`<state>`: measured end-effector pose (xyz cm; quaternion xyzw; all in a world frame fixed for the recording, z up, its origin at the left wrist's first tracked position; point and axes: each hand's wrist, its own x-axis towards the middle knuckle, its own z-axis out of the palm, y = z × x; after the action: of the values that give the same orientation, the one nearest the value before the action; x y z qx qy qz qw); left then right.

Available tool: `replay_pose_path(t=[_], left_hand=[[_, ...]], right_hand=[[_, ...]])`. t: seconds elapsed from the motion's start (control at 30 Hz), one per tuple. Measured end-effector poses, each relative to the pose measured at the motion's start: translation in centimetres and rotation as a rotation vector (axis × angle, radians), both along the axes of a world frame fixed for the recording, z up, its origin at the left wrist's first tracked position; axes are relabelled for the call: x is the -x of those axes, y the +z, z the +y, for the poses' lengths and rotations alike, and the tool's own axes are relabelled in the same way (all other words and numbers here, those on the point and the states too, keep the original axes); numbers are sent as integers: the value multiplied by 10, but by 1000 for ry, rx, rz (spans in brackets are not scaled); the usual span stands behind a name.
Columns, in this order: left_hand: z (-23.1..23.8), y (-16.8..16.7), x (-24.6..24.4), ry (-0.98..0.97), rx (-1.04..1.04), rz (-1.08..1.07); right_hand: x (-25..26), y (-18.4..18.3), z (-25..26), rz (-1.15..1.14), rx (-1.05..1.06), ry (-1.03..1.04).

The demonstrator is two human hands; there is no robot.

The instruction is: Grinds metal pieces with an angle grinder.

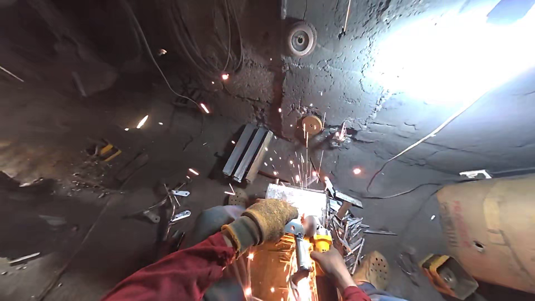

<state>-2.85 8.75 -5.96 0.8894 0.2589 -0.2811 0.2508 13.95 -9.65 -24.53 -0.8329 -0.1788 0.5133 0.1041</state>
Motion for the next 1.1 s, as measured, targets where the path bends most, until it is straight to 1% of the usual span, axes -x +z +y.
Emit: replay_pose_path(t=[0.37, 0.7, 1.1], left_hand=[[-1, -3, -3, -5, -15, -6], [-4, 5, -4, -1, -18, 21], [-4, 0, -2, 8, -15, -13]], right_hand=[[-1, -4, -2, 0, -12, -6], [1, -5, -3, -14, -16, 5], [1, -4, -2, -16, 1, 14]])
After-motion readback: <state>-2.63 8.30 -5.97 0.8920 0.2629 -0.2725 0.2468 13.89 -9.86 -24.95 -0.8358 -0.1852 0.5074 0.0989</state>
